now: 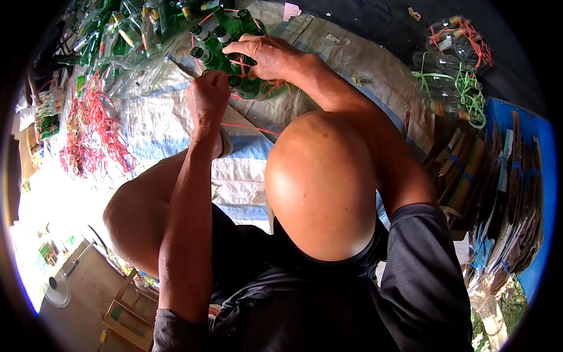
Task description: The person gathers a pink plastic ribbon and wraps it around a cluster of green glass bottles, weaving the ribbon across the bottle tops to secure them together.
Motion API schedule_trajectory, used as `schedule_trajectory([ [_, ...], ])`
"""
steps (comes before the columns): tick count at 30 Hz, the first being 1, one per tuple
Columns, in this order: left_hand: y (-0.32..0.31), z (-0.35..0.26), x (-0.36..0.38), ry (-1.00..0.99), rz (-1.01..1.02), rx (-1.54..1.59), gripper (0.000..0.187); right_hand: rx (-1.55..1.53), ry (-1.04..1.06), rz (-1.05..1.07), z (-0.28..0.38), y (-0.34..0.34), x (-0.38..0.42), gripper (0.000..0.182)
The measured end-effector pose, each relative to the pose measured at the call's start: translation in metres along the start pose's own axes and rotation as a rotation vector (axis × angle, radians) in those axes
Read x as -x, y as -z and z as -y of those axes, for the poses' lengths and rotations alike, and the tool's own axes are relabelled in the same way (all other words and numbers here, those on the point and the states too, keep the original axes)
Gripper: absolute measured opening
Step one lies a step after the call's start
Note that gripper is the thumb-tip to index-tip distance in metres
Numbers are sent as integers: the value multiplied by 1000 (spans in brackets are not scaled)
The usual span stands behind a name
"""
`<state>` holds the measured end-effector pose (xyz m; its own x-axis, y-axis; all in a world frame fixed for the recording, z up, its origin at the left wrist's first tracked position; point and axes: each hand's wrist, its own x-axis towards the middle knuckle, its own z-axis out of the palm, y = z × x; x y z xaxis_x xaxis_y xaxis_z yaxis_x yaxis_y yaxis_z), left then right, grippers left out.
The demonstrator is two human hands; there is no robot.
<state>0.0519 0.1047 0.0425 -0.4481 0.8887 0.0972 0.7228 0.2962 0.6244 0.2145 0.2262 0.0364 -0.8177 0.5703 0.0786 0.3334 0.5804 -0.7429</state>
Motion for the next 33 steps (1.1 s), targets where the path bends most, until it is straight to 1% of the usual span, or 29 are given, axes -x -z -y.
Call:
schedule_trajectory([
  [2,-1,3,2,10,3,-5,22,21,-10,8,0,0,0,67],
  [4,-6,7,5,41,-8,10,21,33,18,-23,-1,-1,-1,67],
  [8,-8,5,9,130,-25,34,21,76,62,-65,-5,-6,0,66],
  [11,-9,3,12,207,-38,81,21,38,-9,-27,0,-3,1,59],
  [14,-14,7,16,199,-106,125,20,45,24,-58,1,-3,2,60],
  [17,-12,6,24,274,-100,327,20,63,13,-62,2,-4,3,60],
  [20,-10,8,33,270,-114,449,18,40,22,-65,0,-5,2,60],
  [23,-13,13,41,354,-83,628,18,17,24,-65,0,-5,2,60],
  [27,-18,17,52,397,-151,736,20,35,15,-62,2,-5,1,62],
  [31,-19,24,53,520,-39,922,23,45,45,-54,3,-3,-1,63],
  [33,-18,25,51,575,-22,944,24,36,35,-52,4,-3,-2,64],
])
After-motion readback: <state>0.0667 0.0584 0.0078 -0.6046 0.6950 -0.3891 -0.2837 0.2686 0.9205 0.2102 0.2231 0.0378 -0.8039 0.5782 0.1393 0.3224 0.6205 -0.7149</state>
